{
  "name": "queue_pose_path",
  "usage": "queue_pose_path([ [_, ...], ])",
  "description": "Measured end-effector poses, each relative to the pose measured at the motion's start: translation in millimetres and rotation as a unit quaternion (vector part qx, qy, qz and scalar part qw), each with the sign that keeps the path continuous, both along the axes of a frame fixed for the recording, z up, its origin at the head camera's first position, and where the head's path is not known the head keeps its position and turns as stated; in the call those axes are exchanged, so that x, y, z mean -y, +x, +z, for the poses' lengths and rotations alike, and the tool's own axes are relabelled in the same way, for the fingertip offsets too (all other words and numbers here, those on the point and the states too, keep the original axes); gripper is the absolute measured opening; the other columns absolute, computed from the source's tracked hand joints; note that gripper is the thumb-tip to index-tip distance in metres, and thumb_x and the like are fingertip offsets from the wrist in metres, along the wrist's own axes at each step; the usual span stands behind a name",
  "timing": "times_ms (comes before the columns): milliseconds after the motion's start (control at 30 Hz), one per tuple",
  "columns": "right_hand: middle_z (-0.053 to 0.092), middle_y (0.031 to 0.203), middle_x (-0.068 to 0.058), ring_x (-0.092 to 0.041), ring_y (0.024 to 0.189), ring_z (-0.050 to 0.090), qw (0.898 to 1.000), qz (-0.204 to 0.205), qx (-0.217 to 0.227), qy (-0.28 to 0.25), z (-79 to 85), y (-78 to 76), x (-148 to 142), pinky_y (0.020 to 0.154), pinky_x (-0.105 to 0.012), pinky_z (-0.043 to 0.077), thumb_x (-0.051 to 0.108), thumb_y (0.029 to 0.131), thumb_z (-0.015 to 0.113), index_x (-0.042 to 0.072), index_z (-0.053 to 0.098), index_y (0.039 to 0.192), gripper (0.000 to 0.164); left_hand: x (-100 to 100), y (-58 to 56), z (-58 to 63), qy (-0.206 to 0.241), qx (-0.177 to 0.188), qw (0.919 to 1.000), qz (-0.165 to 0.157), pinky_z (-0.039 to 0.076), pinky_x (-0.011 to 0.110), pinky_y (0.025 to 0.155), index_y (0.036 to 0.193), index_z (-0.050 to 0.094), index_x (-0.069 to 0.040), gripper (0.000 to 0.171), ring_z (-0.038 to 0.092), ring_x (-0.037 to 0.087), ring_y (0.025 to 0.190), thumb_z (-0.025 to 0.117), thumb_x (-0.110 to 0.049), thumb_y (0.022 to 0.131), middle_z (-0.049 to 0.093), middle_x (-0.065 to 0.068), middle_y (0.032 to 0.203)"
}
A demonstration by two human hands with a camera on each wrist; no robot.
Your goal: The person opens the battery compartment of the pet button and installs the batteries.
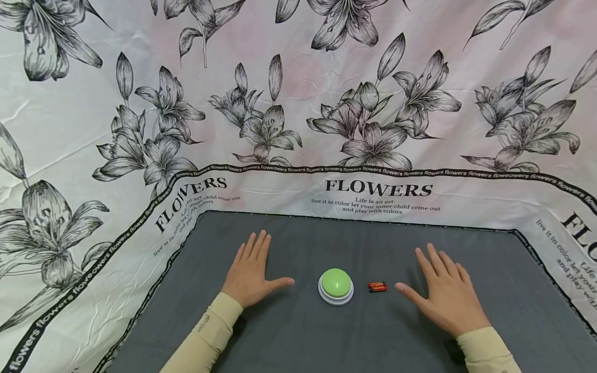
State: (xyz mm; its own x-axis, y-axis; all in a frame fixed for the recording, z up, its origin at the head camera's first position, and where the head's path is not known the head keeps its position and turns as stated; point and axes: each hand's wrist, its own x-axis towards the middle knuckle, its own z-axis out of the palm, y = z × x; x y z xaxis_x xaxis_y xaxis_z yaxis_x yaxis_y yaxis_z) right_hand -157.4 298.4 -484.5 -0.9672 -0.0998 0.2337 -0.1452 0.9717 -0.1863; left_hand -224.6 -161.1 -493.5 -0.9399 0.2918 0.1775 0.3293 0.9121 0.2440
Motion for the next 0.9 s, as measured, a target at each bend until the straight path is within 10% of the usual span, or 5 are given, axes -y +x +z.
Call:
queue_pose_path([
  [900, 0.042, 0.173, -0.015, -0.043, 0.155, 0.045, 0.992, 0.123, -0.017, -0.008, -10.2, -12.6, 110, 0.121, -0.068, 0.039, 0.084, 0.091, 0.063, 0.012, 0.045, 0.166, 0.106, -80, 18.4, 2.5, 0.006, 0.027, 0.9941, -0.105, 0.027, 0.057, 0.134, 0.175, 0.017, -0.014, 0.114, 0.016, 0.032, 0.170, 0.054, -0.085, 0.095, 0.016, 0.006, 0.183],
])
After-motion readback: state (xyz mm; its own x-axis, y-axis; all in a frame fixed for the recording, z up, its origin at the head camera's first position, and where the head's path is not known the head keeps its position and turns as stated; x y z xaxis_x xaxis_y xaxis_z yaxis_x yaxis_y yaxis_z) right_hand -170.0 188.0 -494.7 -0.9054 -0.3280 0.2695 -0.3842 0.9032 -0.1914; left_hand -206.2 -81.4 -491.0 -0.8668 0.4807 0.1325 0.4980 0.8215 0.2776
